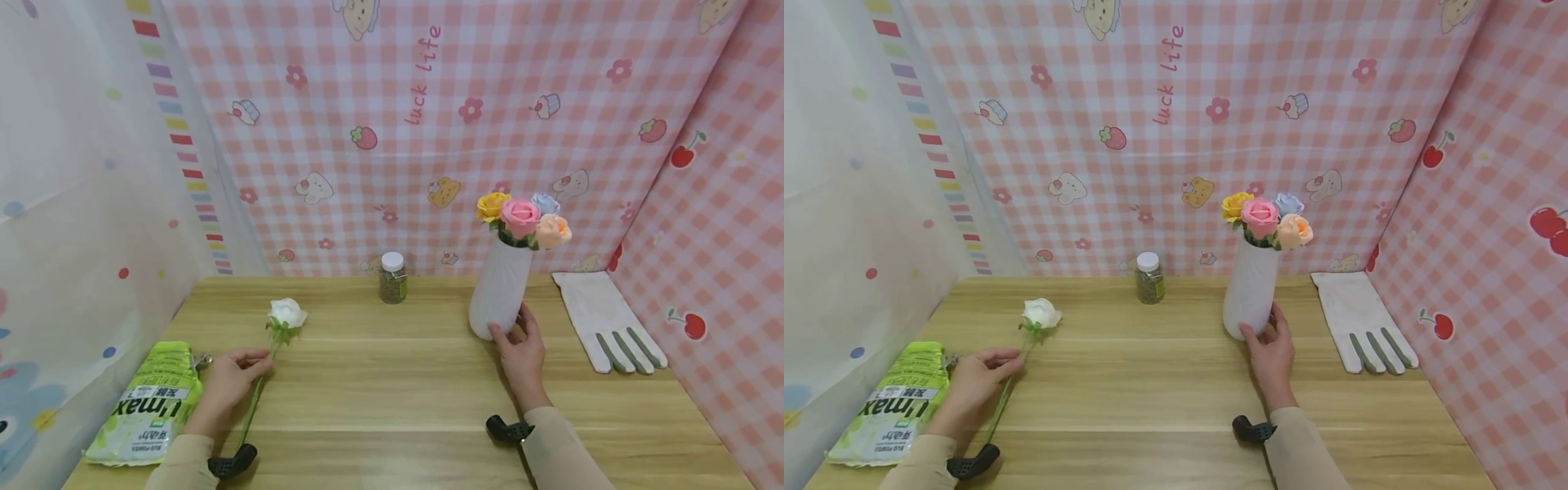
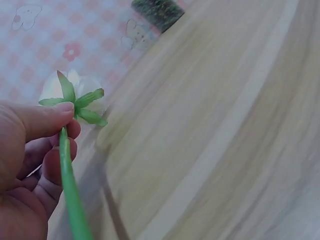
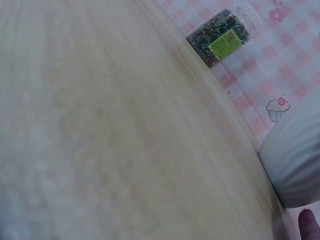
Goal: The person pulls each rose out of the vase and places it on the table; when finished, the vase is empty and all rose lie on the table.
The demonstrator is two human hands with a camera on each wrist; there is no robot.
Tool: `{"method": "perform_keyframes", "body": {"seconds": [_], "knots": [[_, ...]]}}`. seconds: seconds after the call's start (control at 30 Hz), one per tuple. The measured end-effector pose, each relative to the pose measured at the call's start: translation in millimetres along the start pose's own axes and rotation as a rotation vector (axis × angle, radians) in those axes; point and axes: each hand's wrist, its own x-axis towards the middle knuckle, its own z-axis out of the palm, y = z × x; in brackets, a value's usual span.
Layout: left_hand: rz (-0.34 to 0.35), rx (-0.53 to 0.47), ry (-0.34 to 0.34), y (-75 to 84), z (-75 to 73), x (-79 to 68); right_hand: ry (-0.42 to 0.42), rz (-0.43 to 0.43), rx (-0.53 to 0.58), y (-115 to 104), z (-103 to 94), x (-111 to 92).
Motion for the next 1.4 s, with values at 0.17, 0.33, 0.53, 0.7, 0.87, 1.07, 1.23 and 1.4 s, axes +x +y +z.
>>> {"method": "perform_keyframes", "body": {"seconds": [0.17,0.33,0.53,0.7,0.87,1.07,1.23,1.4], "knots": [[0.002,-0.011,0.040,-4.9,-8.7,2.8,-0.011,0.009,-0.005,-2.5,-0.4,-0.1],[-0.003,0.035,0.066,-12.7,-8.0,2.8,-0.034,0.034,0.014,-20.5,-1.7,-5.5],[-0.013,0.105,0.163,-13.0,-7.7,-3.1,-0.024,0.028,0.025,-4.9,0.3,-3.0],[-0.046,0.092,0.219,-15.8,-7.8,-9.3,-0.016,0.024,0.024,-1.0,2.1,-3.0],[-0.045,0.085,0.203,-17.7,-7.9,-9.8,-0.003,0.021,0.028,-1.8,1.4,-1.6],[-0.055,0.078,0.158,-14.4,-8.4,-8.0,-0.013,0.035,0.023,-0.9,-1.0,-1.6],[-0.078,0.086,0.155,-11.8,-10.3,-6.7,-0.018,0.039,0.037,-2.4,-0.7,-0.7],[-0.078,0.133,0.162,-6.6,-10.7,-6.2,-0.030,0.045,0.033,-16.8,-1.3,-3.4]]}}
